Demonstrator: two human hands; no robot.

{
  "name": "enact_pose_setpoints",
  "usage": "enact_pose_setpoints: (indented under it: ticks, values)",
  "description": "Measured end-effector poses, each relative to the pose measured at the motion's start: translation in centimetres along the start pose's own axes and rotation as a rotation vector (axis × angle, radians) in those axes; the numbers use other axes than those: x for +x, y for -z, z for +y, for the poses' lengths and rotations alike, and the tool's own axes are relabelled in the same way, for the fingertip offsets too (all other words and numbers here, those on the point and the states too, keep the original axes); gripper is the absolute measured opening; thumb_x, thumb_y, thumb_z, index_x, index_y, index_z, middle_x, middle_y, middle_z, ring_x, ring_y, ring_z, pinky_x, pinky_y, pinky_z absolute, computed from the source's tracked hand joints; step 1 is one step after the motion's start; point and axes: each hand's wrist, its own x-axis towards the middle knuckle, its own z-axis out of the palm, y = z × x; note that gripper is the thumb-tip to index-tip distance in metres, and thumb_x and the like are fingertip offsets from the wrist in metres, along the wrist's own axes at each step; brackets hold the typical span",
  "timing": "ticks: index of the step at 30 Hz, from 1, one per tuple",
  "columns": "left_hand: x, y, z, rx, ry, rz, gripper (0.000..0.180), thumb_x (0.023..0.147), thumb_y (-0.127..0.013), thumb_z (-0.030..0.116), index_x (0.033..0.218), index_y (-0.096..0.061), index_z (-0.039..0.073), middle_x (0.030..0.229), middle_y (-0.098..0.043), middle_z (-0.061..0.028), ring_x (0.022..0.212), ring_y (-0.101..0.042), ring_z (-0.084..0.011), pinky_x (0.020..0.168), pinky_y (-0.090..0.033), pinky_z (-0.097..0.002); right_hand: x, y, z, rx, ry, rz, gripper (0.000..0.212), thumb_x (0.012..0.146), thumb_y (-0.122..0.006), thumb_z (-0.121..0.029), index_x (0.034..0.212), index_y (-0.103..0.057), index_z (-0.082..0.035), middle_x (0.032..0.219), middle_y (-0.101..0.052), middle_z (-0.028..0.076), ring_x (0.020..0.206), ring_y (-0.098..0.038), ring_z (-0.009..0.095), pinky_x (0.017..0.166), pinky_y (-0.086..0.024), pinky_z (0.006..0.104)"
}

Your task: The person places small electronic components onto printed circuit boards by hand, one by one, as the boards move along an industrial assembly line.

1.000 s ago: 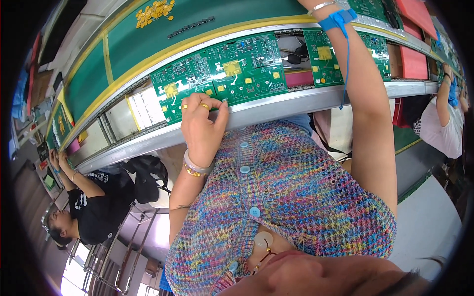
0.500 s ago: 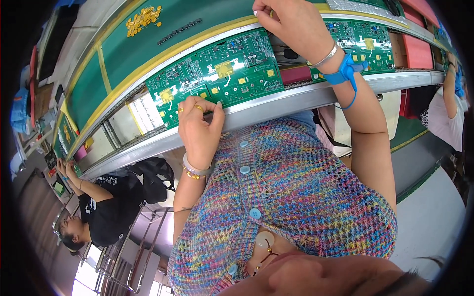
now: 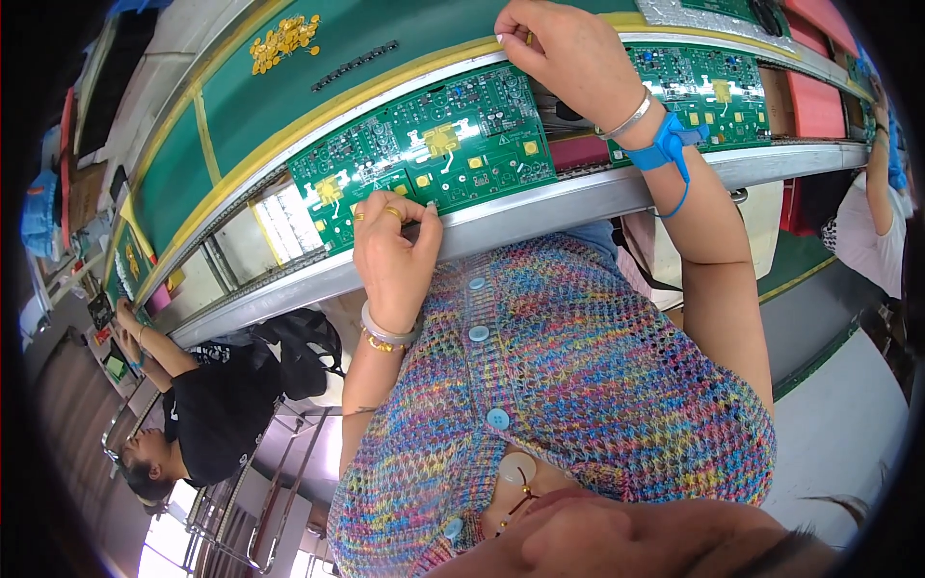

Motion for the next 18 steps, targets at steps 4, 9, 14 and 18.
enact_pose_setpoints:
  ticks: [4, 9, 14, 18]
  values:
    - [0.0, 0.0, 0.0, 0.022, 0.018, 0.018, 0.012, 0.069, -0.069, 0.005, 0.066, -0.058, 0.002, 0.073, -0.054, -0.0083, 0.073, -0.050, -0.0263, 0.067, -0.040, -0.0353, 0.2, -0.1, -0.3, -0.008, 0.008, -0.012, 0.009, 0.079, -0.058, -0.013, 0.080, -0.060, -0.005, 0.072, -0.061, 0.014, 0.071, -0.061, 0.031, 0.064, -0.048, 0.0393]
    - [0.3, 0.3, 0.5, 0.061, 0.005, -0.004, 0.012, 0.069, -0.068, 0.008, 0.064, -0.058, 0.004, 0.071, -0.053, -0.0088, 0.072, -0.051, -0.0276, 0.066, -0.041, -0.0365, -0.2, -0.9, 1.2, 0.028, 0.031, -0.018, 0.011, 0.083, -0.059, -0.015, 0.087, -0.059, -0.005, 0.076, -0.062, 0.009, 0.065, -0.060, 0.025, 0.058, -0.046, 0.0349]
    - [0.0, -0.4, 0.6, 0.101, -0.033, 0.045, 0.014, 0.067, -0.068, 0.008, 0.062, -0.056, 0.004, 0.071, -0.054, -0.0095, 0.070, -0.054, -0.0298, 0.063, -0.044, -0.0371, -0.6, -1.0, 1.5, 0.075, -0.001, -0.023, 0.011, 0.083, -0.059, -0.015, 0.088, -0.059, -0.005, 0.074, -0.063, 0.010, 0.064, -0.061, 0.024, 0.057, -0.047, 0.0335]
    - [-0.4, -0.9, 0.3, 0.102, 0.028, 0.076, 0.013, 0.068, -0.067, 0.008, 0.062, -0.057, 0.005, 0.072, -0.055, -0.0087, 0.070, -0.054, -0.0297, 0.062, -0.044, -0.0380, -0.5, -0.9, 1.5, 0.086, -0.024, -0.024, 0.011, 0.083, -0.059, -0.014, 0.088, -0.059, -0.005, 0.073, -0.063, 0.010, 0.064, -0.061, 0.023, 0.058, -0.048, 0.0331]
